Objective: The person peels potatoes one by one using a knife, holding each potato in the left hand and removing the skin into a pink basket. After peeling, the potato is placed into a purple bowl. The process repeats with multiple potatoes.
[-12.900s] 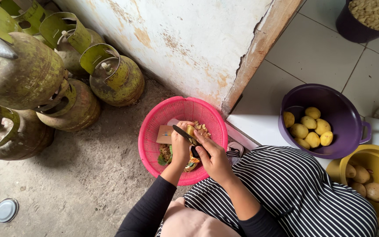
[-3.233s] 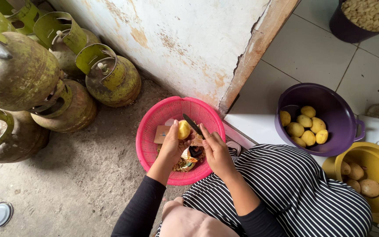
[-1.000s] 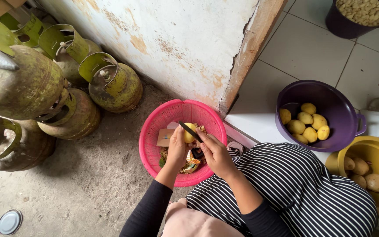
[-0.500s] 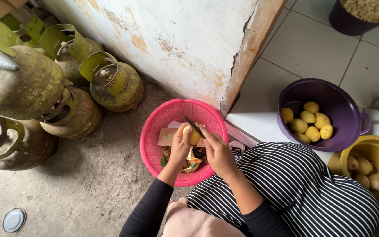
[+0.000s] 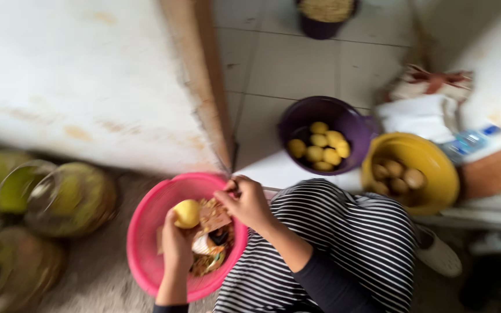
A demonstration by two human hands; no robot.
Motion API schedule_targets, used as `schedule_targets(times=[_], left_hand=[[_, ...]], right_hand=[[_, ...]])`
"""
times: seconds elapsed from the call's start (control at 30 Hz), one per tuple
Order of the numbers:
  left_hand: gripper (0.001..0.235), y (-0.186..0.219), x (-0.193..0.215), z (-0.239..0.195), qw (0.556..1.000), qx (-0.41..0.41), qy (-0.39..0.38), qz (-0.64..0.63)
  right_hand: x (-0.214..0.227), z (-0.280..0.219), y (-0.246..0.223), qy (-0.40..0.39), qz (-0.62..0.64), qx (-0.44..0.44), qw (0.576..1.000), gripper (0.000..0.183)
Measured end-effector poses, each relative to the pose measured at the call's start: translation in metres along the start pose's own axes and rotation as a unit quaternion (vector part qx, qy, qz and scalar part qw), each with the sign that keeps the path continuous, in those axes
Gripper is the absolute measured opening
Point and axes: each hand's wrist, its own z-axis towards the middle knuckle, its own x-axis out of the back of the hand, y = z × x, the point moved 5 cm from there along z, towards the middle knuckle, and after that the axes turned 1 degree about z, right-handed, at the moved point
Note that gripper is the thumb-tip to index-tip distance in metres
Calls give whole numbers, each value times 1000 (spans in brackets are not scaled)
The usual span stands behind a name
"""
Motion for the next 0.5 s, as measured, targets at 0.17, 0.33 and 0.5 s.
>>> schedule_targets(times=[0.17,0.33,0.5], left_hand=[[31,10,-37,-13,993,-51,-34,102],[20,-6,-102,-19,977,-45,-163,127],[19,-44,-162,-31,969,14,-214,127]], right_hand=[[33,10,-41,-51,-69,111,990,47],[73,2,-43,-156,-135,97,974,54],[137,-11,-27,-154,-87,70,982,58]])
